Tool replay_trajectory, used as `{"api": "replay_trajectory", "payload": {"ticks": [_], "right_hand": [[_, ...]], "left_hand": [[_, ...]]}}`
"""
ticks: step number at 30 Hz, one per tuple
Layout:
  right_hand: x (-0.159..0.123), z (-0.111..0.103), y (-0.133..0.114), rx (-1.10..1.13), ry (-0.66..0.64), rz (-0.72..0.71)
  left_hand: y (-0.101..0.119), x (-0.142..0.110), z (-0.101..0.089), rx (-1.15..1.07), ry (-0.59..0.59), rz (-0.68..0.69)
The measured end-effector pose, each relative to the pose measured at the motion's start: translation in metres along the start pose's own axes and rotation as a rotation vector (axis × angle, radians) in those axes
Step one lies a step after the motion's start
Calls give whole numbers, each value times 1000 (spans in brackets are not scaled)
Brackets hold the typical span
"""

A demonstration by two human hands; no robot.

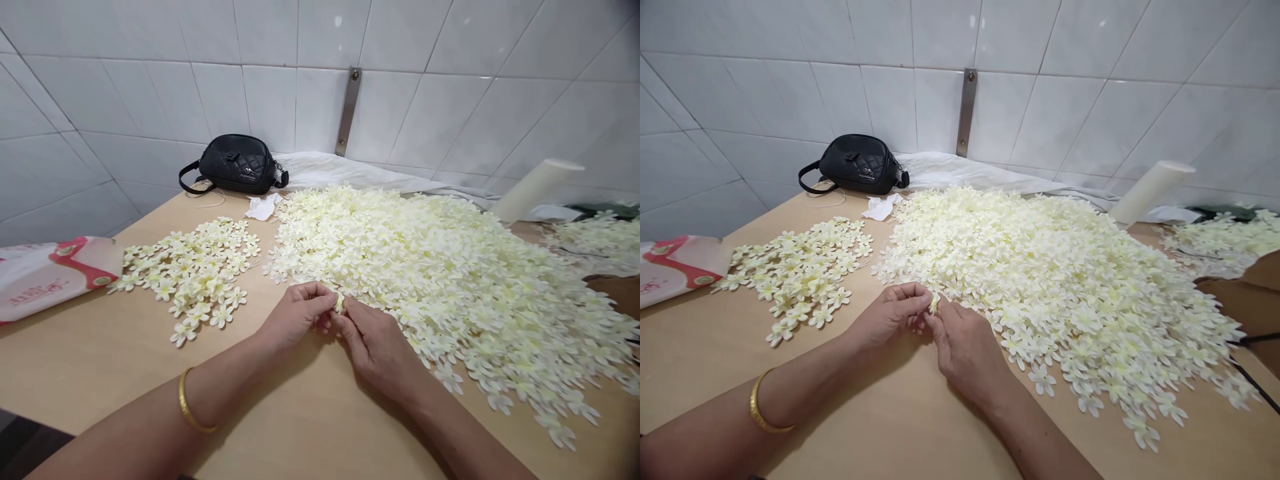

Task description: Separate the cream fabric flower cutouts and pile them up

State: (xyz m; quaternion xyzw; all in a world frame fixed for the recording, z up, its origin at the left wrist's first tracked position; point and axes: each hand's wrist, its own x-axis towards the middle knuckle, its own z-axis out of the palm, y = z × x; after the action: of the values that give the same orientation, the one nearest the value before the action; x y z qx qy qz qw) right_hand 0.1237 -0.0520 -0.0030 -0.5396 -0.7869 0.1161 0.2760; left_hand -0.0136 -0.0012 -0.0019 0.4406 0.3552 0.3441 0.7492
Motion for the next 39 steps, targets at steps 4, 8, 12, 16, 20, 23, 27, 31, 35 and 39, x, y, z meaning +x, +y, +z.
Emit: {"api": "replay_trajectory", "payload": {"ticks": [4, 8, 12, 16, 20, 23, 27, 31, 35, 39], "right_hand": [[-1, 0, 2, -33, 66, 54], [-2, 0, 2, -3, 184, 59], [-1, -1, 0, 50, 139, -29], [0, -5, 1, 133, 218, 42], [-1, -8, 0, 113, 200, 119], [-2, -9, -2, 94, 215, 140], [0, -11, -4, 179, 194, 208], [3, -10, -2, 370, 116, 245], [3, -5, 1, 650, 26, 371], [2, -3, 1, 862, -26, 519]], "left_hand": [[1, 1, -1, -1, 8, -25], [4, -1, 1, 26, -12, -3], [5, -2, 2, 62, -42, 12], [7, -1, 0, 42, 34, 36], [10, -1, -1, 193, 140, 128], [10, -5, 2, 302, 145, 191], [8, -12, 8, 340, 74, 253], [6, -14, 11, 324, -76, 311], [5, -12, 9, 226, -146, 204], [5, -9, 7, 242, -61, 139]]}}
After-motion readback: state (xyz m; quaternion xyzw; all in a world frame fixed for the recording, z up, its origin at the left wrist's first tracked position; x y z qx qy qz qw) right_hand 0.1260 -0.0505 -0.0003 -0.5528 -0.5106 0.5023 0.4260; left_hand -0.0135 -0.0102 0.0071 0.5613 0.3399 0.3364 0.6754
